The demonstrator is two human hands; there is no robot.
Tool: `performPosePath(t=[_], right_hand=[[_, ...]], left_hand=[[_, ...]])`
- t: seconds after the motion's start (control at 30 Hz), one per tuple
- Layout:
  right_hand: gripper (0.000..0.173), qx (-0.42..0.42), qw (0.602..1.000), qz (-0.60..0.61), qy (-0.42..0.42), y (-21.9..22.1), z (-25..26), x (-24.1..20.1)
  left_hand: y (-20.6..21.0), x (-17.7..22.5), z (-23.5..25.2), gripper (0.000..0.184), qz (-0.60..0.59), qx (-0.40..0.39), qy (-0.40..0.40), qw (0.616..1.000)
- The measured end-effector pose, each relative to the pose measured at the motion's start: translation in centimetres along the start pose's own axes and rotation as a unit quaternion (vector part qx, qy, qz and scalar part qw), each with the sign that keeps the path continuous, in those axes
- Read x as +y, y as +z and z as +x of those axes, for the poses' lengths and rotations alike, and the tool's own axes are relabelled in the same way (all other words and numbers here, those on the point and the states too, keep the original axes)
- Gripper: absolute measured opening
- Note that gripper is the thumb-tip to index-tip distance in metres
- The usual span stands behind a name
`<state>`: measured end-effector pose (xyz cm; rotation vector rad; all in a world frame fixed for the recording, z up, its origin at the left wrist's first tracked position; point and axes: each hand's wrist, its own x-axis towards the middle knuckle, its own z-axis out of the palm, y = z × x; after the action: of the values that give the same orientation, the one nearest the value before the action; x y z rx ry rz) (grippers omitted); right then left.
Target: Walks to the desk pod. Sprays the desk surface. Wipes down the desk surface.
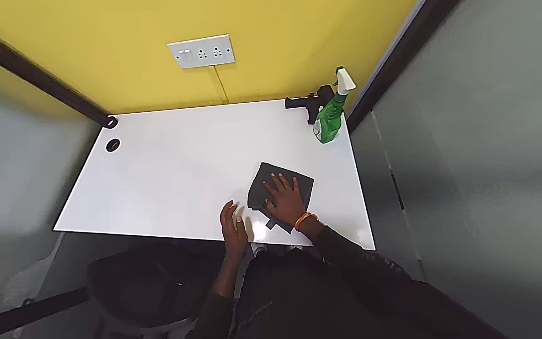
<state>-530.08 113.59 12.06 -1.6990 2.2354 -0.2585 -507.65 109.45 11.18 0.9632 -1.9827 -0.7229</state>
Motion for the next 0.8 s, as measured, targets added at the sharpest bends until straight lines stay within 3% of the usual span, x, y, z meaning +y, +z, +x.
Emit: performPosePath(t=[0.2,0.43,0.63,0.8], right_hand=[[0.060,0.039,0.996,0.013,0.074,-0.8,-4.2,4.4],[0.054,0.077,0.985,0.030,0.149,-2.7,-8.8,10.6],[0.040,0.156,0.982,0.108,0.020,-2.0,-14.2,14.0],[0.039,0.161,0.982,0.103,-0.003,-1.3,-15.7,14.1]], left_hand=[[5.1,2.5,-0.6,0.044,-0.010,-0.074,0.036,0.997],[7.9,3.8,-0.6,0.043,0.022,-0.087,0.067,0.994],[8.2,3.8,-0.9,0.043,0.073,-0.099,0.097,0.988],[8.6,3.8,-0.8,0.042,0.090,-0.112,0.088,0.986]])
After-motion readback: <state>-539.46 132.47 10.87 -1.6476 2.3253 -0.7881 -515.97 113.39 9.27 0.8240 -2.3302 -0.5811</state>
